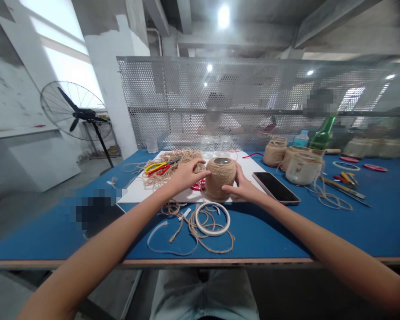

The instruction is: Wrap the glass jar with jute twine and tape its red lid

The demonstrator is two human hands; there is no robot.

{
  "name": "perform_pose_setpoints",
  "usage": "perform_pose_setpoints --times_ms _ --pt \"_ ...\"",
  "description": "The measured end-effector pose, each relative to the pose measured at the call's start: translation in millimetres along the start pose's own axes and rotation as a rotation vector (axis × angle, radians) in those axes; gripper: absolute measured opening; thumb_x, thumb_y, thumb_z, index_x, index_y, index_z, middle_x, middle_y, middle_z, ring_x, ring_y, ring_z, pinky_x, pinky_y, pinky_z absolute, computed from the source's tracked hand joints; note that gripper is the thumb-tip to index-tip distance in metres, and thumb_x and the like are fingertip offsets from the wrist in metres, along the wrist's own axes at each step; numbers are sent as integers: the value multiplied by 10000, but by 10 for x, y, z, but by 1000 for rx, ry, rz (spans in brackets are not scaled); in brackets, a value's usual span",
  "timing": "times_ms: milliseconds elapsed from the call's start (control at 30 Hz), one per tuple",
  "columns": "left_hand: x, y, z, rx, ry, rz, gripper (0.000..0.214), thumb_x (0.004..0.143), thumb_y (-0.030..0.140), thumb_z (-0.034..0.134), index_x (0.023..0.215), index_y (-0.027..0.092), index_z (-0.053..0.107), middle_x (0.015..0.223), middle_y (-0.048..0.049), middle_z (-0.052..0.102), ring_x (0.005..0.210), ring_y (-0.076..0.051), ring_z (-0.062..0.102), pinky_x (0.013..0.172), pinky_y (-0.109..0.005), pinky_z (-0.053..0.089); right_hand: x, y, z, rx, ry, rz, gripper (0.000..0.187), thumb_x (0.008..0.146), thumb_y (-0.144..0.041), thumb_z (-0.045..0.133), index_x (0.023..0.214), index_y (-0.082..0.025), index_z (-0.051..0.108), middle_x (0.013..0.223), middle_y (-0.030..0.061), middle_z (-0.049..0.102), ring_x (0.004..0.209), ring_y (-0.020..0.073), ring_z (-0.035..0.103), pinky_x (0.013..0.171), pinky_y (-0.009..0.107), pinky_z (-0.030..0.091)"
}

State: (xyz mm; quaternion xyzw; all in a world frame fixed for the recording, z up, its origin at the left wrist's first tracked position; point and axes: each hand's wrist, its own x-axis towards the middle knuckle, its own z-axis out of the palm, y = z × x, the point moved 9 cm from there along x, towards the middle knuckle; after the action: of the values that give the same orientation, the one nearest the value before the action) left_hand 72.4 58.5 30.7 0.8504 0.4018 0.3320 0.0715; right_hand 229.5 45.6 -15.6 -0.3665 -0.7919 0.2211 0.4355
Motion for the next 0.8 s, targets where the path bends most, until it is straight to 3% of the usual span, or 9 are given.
perform_pose_setpoints --times_ms 133,300,400,567,800 --pt "13 -36 30 22 -16 -38 586 776 497 523 1240 145 463 738 -27 576 669 -156 515 634 -272 397 4 25 16 44 -22 -11 953 698 -403 663 1393 -218 37 1392 142 297 1315 272 267 1074 444 230" --pt "12 -1 117 -60 -97 0 473 810 444 489 1188 161 524 810 -45 615 683 -138 502 642 -258 389 19 20 16 79 -21 -24 939 697 -397 667 1392 -221 61 1404 133 290 1311 267 275 1081 438 216" --pt "-1 43 127 -129 -86 34 417 816 401 489 1163 177 544 803 -28 615 639 -113 474 605 -237 370 25 33 25 105 -31 -20 920 694 -401 671 1387 -224 92 1417 127 267 1315 267 263 1081 436 219" --pt "-8 24 122 -157 -47 -7 414 797 406 519 1129 166 570 582 29 485 539 -95 386 528 -221 298 32 83 57 213 -71 18 956 673 -414 684 1390 -231 79 1423 127 256 1304 271 288 1068 436 253" --pt "-19 -5 114 -135 -44 -32 417 789 436 525 1109 174 577 534 50 390 514 -94 355 510 -229 251 47 95 36 123 -90 3 987 671 -435 682 1404 -258 45 1472 92 157 1349 271 178 1099 438 171"
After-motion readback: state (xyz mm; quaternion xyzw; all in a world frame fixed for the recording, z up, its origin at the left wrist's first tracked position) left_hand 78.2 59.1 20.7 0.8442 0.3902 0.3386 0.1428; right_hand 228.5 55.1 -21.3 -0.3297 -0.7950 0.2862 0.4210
